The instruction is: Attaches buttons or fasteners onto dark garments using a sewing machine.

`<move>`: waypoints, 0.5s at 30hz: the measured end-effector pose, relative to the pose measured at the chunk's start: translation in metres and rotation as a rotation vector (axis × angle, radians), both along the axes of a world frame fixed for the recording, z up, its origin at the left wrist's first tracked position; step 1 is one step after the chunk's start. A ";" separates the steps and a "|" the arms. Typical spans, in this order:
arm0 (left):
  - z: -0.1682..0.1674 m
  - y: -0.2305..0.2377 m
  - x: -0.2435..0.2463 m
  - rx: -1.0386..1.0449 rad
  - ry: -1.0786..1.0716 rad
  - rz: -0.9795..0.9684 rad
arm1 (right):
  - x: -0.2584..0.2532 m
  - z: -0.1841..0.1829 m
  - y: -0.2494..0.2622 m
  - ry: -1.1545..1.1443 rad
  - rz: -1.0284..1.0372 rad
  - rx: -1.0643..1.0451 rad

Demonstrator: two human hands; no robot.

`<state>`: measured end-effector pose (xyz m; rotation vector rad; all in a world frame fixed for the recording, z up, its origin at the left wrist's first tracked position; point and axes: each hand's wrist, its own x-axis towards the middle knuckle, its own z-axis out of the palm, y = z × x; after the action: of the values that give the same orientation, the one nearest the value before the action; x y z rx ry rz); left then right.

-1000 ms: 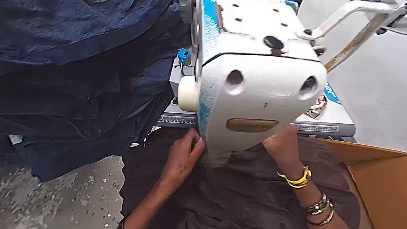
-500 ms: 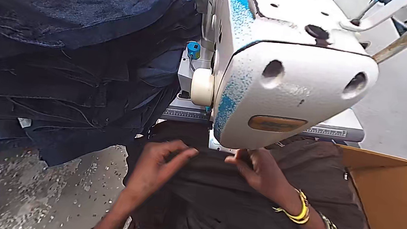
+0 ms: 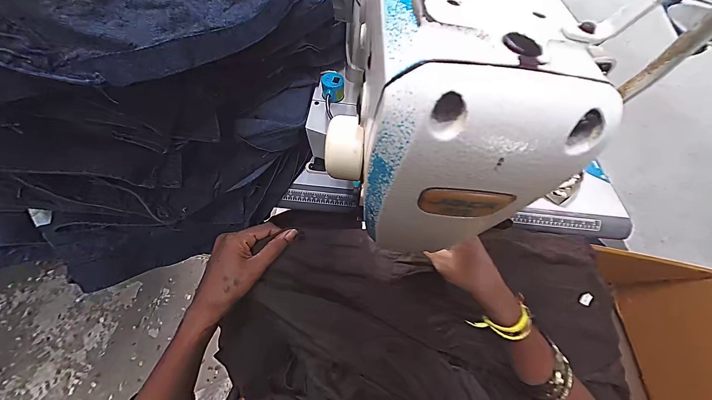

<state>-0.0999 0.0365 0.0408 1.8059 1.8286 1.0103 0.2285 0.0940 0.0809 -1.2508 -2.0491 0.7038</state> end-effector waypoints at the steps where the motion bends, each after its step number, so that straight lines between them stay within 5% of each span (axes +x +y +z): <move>1: 0.004 0.001 0.004 0.020 -0.003 -0.016 | 0.007 -0.001 0.001 0.000 -0.023 -0.007; 7: 0.010 0.016 0.025 0.075 0.083 -0.062 | 0.031 -0.015 -0.002 -0.019 -0.139 -0.018; 11: 0.002 0.018 0.041 0.194 0.264 -0.074 | 0.050 -0.023 0.019 -0.317 -0.263 -0.090; 15: -0.004 0.021 0.070 0.180 0.011 -0.224 | 0.051 -0.046 0.065 -0.484 -0.304 -0.329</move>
<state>-0.0298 0.0572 0.0367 2.0711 1.5394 1.1088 0.2797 0.1589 0.0350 -2.0374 -2.0871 0.6556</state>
